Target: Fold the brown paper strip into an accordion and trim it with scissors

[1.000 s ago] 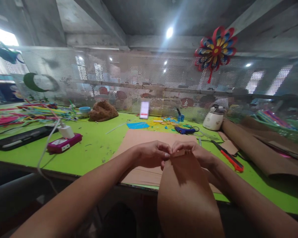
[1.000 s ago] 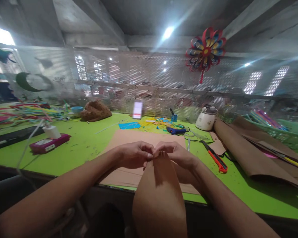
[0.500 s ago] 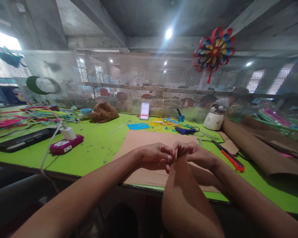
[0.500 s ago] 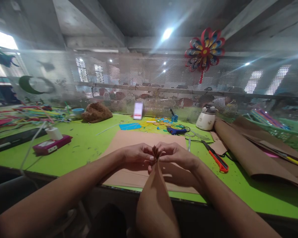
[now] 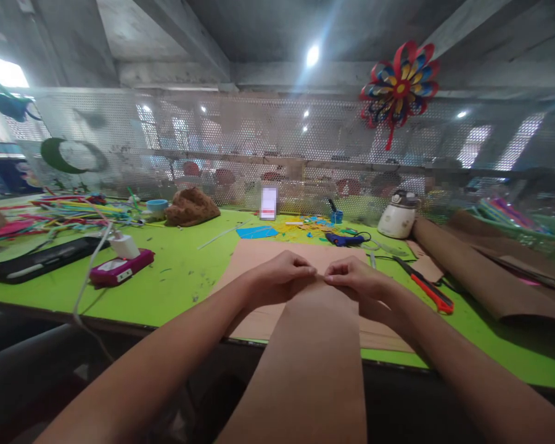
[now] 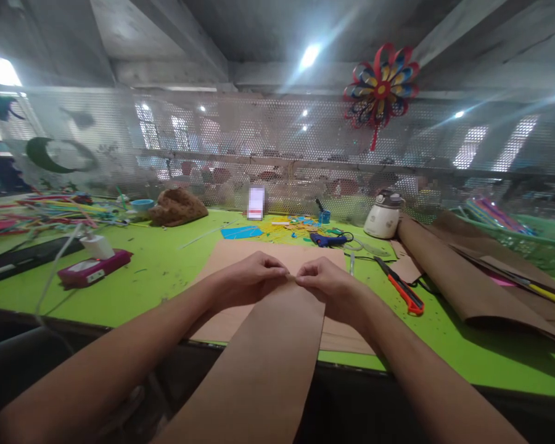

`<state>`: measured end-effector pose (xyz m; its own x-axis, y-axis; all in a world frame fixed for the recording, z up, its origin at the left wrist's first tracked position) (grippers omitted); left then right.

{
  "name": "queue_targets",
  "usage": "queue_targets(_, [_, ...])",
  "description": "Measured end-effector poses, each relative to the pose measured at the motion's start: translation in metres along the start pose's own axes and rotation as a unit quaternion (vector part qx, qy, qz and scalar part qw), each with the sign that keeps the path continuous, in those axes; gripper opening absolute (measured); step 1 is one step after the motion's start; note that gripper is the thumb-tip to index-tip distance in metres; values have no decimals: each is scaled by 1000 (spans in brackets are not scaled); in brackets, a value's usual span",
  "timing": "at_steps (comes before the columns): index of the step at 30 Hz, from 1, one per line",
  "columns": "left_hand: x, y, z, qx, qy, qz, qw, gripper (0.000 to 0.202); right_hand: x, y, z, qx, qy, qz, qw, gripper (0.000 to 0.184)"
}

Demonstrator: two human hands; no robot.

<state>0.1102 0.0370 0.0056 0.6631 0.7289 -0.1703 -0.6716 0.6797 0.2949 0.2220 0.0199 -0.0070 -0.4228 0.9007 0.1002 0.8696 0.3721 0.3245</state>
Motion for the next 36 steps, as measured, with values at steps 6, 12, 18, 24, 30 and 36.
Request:
queue_targets(6, [12,7,3,182,-78,45,979,20,4,0,10,-11,48,50,998,24])
queue_targets(12, [14,10,6,329,-120,82,933,19,5,6,1,-137,108,72,982,17])
queue_targets(18, [16,3,11,392,-153,100,901,17,6,2,-17,-319,183,52,928,15])
queue_targets(24, [18,9,7,370,-126,105,915,11,2,-7,-26,-372,241,51,895,12])
queue_targets(30, [16,14,3,317,-99,85,939,10,1,-10,-27,-387,253,50,885,10])
queue_targets(36, [20,14,-1,309,-107,52,944,12,2,-11,-23,-398,236,45,885,9])
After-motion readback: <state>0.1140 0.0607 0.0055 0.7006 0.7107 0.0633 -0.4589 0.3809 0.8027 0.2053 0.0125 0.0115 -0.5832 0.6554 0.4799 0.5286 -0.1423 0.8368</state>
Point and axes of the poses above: each hand's wrist, its own x-axis towards the middle knuckle, its own y-axis out of the back of the hand, z = x × y, the point moved 9 cm from there along x, towards the middle knuckle, and after that the axes turned 9 degrees about y, right-handed, at the moved point
